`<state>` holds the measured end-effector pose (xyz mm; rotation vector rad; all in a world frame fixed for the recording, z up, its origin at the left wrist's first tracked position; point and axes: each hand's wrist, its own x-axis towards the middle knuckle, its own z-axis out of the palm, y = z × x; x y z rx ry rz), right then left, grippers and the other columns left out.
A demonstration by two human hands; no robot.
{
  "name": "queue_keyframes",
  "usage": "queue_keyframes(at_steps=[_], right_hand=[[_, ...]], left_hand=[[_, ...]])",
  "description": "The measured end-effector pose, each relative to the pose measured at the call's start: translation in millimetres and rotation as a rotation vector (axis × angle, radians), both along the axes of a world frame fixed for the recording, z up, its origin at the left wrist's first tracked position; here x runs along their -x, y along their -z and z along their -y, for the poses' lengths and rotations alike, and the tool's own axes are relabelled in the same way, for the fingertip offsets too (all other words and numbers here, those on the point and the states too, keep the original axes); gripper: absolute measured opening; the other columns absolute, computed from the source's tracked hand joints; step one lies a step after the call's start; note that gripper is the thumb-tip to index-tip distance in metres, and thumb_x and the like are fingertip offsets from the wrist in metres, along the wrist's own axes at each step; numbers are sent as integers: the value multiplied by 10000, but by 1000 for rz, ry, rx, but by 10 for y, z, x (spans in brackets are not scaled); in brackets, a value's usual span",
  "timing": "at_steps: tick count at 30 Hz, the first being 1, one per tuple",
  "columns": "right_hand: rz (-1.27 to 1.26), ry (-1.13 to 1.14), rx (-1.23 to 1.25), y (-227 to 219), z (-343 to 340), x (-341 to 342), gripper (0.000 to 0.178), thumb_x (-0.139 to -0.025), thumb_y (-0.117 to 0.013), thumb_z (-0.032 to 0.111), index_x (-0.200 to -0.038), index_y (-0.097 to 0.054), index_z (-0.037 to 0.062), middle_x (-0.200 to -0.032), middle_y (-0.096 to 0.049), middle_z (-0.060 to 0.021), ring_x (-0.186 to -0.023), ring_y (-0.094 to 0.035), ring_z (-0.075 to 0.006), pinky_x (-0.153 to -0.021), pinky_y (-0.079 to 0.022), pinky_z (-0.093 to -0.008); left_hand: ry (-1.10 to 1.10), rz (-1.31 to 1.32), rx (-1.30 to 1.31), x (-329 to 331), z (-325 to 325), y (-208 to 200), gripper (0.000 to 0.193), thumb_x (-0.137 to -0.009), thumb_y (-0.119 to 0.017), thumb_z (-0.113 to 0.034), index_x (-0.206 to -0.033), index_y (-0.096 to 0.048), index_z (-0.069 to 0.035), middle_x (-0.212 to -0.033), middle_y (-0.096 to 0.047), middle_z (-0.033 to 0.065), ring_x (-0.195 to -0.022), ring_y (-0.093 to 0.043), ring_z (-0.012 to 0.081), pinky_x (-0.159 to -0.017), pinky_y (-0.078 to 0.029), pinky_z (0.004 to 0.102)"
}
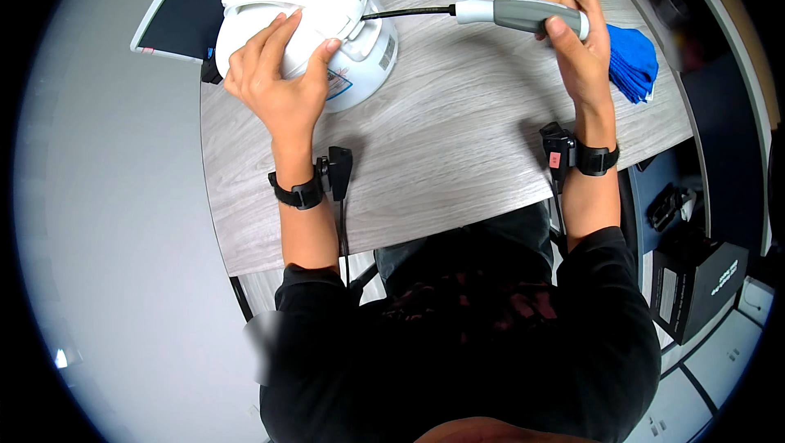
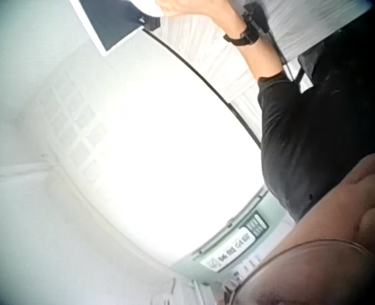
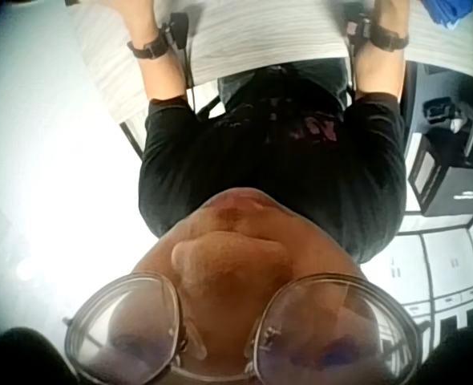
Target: The person wipes the exterior of a white rice cooker with a blue cloth, then uses a screwdriver to remove screws from the lid and body. The person removes the lid and continues unscrewing components from the cooker's top surface.
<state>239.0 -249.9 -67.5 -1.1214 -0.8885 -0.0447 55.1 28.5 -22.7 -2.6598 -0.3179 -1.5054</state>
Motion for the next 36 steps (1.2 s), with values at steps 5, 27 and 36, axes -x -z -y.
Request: queue_keyframes(at_steps=[5,27,36], right_hand=[[-256,37,283,-70,98,17,368,-1002,-624,401,-1175,-607,77,-697,-553,24,-628,-508,-50,-582,-397,-205],[43,189,19,-36,-33,85,325,-975,-664,296,-1221,-613,89,-816,-577,0,-710,-520,-54,-621,-411,-210],[-271,28,344,-36,116,-12,386,-959,-689,256,-1277,-583,66,-778,-558,11,-708,-509,-52,-631,-404,-207]], left_hand=[[-1,8,15,-5,-13,15,505,-655,-901,-419,-1086,-784,-183,-1155,-722,-11,-1072,-539,192,-975,-296,383],[-61,10,-13,-35,48,18,515,-677,-876,-471,-1097,-775,-192,-1148,-716,-25,-1053,-541,195,-957,-300,387],[-82,13,-48,-18,61,26,496,-701,-870,-447,-1114,-771,-190,-1123,-713,-17,-1054,-550,192,-960,-308,384]])
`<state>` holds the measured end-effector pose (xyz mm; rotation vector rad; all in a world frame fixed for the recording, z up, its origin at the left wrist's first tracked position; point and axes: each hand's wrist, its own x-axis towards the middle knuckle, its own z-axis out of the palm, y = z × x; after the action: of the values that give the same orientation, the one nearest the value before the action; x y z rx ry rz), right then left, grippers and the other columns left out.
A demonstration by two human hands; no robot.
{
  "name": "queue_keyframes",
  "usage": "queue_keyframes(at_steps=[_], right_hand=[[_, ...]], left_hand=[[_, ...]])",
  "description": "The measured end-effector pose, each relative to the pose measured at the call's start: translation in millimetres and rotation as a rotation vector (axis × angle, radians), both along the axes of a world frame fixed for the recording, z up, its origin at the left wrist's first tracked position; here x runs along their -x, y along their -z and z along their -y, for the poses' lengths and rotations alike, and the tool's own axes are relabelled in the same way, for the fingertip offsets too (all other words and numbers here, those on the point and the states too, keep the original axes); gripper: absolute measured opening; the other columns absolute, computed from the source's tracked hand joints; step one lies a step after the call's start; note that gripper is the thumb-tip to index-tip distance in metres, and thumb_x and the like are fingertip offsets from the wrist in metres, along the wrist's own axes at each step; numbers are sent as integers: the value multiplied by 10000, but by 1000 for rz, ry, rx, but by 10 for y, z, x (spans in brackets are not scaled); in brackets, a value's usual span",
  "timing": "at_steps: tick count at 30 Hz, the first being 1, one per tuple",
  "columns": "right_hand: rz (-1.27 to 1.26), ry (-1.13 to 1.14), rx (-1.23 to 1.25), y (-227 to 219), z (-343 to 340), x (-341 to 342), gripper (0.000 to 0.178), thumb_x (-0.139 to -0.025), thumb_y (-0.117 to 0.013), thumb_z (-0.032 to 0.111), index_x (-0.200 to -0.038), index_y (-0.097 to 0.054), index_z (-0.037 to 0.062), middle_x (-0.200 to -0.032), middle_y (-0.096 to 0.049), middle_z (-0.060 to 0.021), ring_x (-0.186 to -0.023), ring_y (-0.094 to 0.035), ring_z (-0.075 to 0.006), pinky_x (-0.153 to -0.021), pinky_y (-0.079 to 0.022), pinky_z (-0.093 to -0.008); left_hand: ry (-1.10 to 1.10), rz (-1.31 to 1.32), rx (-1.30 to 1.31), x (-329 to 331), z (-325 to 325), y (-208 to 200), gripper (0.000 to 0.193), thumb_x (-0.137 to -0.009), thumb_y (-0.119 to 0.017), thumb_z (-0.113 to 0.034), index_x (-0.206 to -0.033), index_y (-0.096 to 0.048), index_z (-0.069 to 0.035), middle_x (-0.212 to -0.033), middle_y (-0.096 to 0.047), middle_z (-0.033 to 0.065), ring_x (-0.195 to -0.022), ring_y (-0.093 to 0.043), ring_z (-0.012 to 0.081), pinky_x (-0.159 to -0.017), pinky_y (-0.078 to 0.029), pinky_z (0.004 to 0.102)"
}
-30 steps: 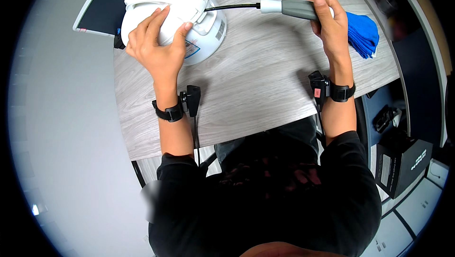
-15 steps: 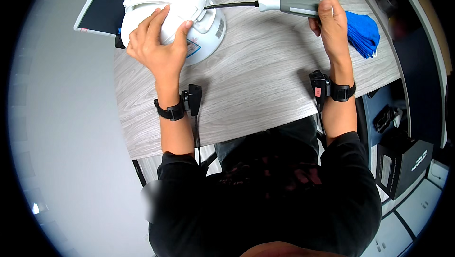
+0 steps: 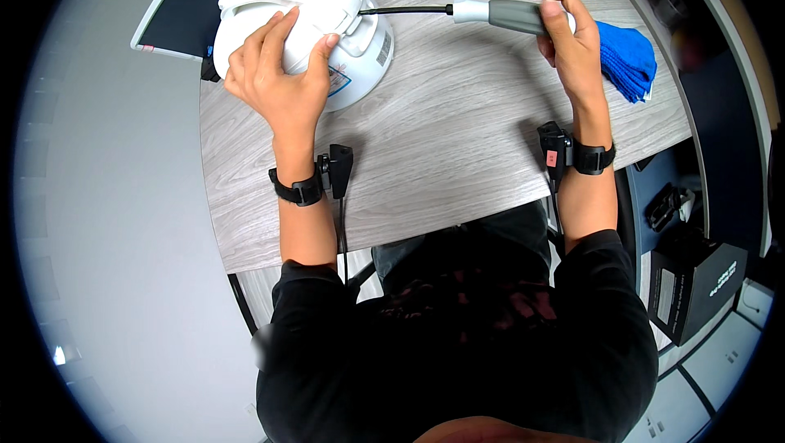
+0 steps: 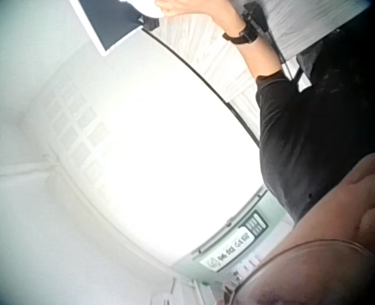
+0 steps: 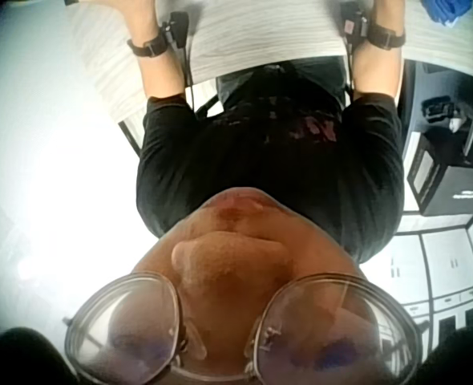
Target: The person wipes the exterior of a white rice cooker with a blue cloth, then uses a screwdriver to remove screws from the lid and body. The person removes the lid and continues unscrewing components from the cooker's top surface.
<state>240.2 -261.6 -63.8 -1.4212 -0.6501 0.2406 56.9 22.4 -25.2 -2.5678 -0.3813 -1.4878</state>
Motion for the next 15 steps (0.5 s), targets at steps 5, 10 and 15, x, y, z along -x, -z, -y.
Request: queue_keyframes(at_steps=[5,10,15], right_hand=[[351,145,-263,53,-169,66,350,-980,-656,284,-1250,-597,69,-708,-533,39,-654,-500,-37,-576,-386,-196],[234,-26,-283,111,-82,-37,339,-977,-655,262,-1249,-599,68,-761,-556,33,-701,-525,-38,-603,-392,-182],[33,25,-62,26,-7,38,369,-956,-680,210,-1279,-584,60,-919,-585,-1,-824,-549,-55,-694,-427,-188]], left_hand=[[8,-2,-2,-19,7,-9,492,-713,-869,-434,-1126,-767,-188,-1115,-710,-15,-1055,-553,187,-968,-309,385],[3,-1,-3,-7,-1,5,485,-720,-865,-435,-1126,-767,-189,-1122,-707,-16,-1060,-552,191,-973,-309,387],[8,6,-9,-15,7,10,485,-721,-863,-441,-1127,-764,-193,-1121,-708,-15,-1063,-554,193,-973,-312,384]])
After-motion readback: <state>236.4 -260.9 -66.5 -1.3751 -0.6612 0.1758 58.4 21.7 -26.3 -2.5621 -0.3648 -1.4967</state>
